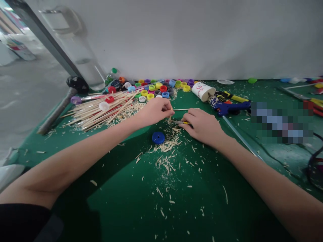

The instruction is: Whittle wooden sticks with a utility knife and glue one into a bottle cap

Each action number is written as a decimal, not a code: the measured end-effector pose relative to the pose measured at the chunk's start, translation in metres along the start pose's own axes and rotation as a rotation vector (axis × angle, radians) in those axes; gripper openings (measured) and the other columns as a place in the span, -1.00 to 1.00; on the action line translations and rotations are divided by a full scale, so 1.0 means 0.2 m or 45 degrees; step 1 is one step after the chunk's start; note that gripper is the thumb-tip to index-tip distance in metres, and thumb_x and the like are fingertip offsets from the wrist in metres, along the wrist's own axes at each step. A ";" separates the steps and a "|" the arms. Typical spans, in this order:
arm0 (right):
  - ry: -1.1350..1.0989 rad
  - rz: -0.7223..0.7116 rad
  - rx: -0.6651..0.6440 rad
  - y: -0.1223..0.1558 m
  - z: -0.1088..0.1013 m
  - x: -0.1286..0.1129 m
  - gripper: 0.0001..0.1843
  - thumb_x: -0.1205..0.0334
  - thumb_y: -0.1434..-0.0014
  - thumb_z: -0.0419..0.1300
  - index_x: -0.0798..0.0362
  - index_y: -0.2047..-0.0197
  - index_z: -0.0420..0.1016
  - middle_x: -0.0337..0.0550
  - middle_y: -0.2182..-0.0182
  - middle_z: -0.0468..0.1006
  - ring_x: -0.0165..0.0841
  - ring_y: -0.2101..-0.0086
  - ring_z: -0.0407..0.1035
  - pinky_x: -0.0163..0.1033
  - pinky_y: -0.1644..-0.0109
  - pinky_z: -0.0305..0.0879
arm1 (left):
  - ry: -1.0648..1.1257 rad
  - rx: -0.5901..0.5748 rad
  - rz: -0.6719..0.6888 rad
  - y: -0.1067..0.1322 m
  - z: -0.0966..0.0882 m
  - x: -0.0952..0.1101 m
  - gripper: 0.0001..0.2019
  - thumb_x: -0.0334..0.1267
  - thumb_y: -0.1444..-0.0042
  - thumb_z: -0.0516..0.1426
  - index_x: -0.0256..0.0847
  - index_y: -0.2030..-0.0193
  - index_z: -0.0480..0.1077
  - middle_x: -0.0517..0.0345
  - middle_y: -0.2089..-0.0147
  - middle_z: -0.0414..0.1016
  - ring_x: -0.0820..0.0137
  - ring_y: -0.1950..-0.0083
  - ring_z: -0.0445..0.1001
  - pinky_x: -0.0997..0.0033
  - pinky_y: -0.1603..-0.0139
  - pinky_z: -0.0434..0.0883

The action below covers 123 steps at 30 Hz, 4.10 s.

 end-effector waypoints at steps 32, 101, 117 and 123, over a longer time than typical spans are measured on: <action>-0.016 -0.032 -0.012 -0.04 0.01 -0.01 -0.74 0.07 -0.30 0.05 0.06 0.29 0.41 -0.14 0.33 0.45 -0.33 0.31 0.29 -0.29 0.50 -0.08 | 0.070 0.020 0.025 -0.01 0.02 -0.03 -0.80 -0.16 -0.07 0.19 -0.21 0.47 0.36 0.19 0.44 0.48 0.53 0.41 0.36 0.48 0.42 0.25; -0.056 0.053 0.090 -0.07 0.02 0.00 -0.70 0.04 -0.30 0.06 0.07 0.29 0.48 -0.15 0.36 0.47 -0.34 0.33 0.30 -0.26 0.47 -0.05 | 0.244 -0.043 0.016 -0.06 -0.04 -0.13 -0.88 -0.21 -0.04 0.17 -0.22 0.35 0.41 0.18 0.33 0.59 0.47 0.28 0.54 0.44 0.23 0.40; -0.039 0.052 0.074 -0.08 0.02 0.00 -0.67 0.01 -0.31 0.04 0.06 0.30 0.46 -0.15 0.35 0.47 -0.34 0.33 0.30 -0.26 0.49 -0.07 | -0.132 0.239 -0.119 -0.02 -0.01 -0.05 -0.83 -0.17 -0.07 0.18 -0.22 0.43 0.38 0.18 0.44 0.48 0.51 0.43 0.37 0.44 0.42 0.22; -0.055 0.057 0.056 -0.08 0.03 0.01 -0.67 0.00 -0.31 0.03 0.05 0.29 0.46 -0.14 0.34 0.47 -0.33 0.33 0.30 -0.27 0.49 -0.08 | 0.080 -0.012 -0.014 -0.03 -0.02 -0.08 -0.79 -0.19 -0.13 0.11 -0.21 0.13 0.42 0.14 0.30 0.58 0.47 0.26 0.51 0.47 0.25 0.36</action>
Point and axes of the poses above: each hand's wrist, its own y-axis away from the middle knuckle, its own z-axis out of the palm, x = y × z, the point moved 2 cm from there along -y, towards the middle knuckle
